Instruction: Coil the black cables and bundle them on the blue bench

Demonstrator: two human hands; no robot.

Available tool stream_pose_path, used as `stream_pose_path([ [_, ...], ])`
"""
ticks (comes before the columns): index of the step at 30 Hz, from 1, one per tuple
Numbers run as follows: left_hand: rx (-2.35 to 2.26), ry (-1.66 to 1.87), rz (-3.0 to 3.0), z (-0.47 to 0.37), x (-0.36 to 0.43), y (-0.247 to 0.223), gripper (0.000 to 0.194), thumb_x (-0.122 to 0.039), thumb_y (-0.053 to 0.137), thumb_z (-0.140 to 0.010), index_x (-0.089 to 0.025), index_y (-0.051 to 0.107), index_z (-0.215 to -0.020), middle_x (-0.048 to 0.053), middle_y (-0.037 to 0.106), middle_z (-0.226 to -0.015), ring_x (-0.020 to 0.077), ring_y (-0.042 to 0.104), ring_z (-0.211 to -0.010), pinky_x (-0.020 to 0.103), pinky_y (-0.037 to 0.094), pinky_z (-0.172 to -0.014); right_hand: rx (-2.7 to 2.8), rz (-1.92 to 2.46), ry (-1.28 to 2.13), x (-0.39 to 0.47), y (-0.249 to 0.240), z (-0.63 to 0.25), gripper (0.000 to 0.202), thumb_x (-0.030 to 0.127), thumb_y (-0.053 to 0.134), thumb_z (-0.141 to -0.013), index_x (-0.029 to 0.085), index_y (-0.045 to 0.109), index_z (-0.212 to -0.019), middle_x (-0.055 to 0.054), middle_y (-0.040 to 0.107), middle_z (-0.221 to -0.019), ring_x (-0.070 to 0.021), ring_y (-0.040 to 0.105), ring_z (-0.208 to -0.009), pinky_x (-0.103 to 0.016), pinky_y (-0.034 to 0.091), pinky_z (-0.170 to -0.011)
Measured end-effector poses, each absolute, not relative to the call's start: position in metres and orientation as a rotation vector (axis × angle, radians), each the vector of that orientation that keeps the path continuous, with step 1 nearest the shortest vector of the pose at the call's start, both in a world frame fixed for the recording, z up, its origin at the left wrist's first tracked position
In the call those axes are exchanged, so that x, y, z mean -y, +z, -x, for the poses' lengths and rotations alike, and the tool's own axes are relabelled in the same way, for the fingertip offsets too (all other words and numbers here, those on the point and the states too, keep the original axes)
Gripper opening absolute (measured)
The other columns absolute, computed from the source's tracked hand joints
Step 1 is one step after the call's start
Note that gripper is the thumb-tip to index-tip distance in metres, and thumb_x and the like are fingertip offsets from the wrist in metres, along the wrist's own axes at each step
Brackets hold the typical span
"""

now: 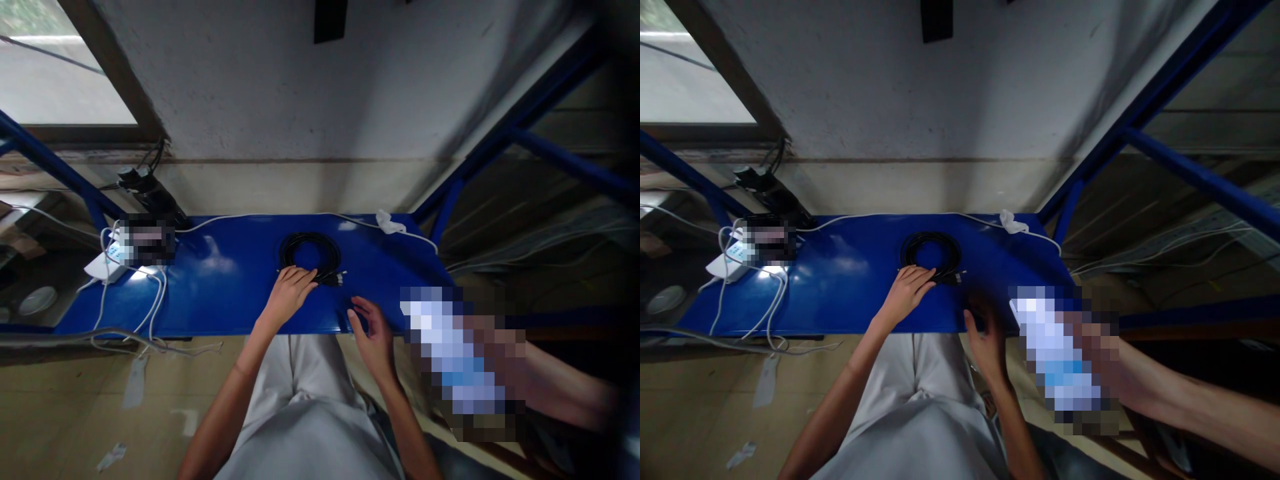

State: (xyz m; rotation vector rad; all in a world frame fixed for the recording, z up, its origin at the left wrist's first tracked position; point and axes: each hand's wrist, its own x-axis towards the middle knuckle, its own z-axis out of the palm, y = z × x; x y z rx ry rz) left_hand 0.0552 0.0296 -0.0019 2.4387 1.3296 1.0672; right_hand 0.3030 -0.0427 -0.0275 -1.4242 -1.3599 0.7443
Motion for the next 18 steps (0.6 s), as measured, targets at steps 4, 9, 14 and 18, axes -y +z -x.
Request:
stream_pose_path([
  [4,-1.319,1.072,-2.454,-0.052,-0.029,-0.005,0.041,-0.038,0.057,-0.112,-0.020,0.066,-0.147,0.011,0.079,-0.125,0.0251,0.071,-0.120,0.049,0.051,-0.112,1.338,1.432,0.747,0.049,-0.033,-0.306,0.039,0.052,0.072,-0.100,0.024,0.070,-0.127,-0.013,0.075,-0.128,-0.0296,0.073,-0.115,-0.053,0.059,-0.103],
  [9,-1.334,1.079,-2.454,-0.051,-0.027,-0.006,0.039,-0.035,0.055,-0.113,-0.019,0.066,-0.147,0.012,0.079,-0.125,0.0256,0.072,-0.118,0.048,0.052,-0.108,1.387,1.405,0.737,0.040,-0.036,-0.307,0.039,0.053,0.072,-0.100,0.024,0.070,-0.126,-0.012,0.074,-0.128,-0.0284,0.072,-0.113,-0.052,0.058,-0.104],
  [14,-1.313,1.097,-2.467,-0.050,-0.025,-0.005,0.036,-0.028,0.054,-0.113,-0.018,0.068,-0.145,0.011,0.079,-0.127,0.0249,0.072,-0.120,0.048,0.053,-0.106,1.438,1.367,0.734,0.034,-0.035,-0.305,0.036,0.051,0.072,-0.101,0.024,0.071,-0.124,-0.012,0.074,-0.126,-0.0272,0.073,-0.109,-0.052,0.058,-0.104],
  [18,-1.298,1.114,-2.475,-0.049,-0.023,-0.004,0.035,-0.024,0.053,-0.113,-0.018,0.069,-0.143,0.011,0.080,-0.128,0.0256,0.072,-0.122,0.048,0.054,-0.106,1.451,1.362,0.740,0.031,-0.034,-0.305,0.034,0.050,0.071,-0.102,0.024,0.071,-0.123,-0.011,0.074,-0.124,-0.0271,0.073,-0.109,-0.051,0.059,-0.103],
])
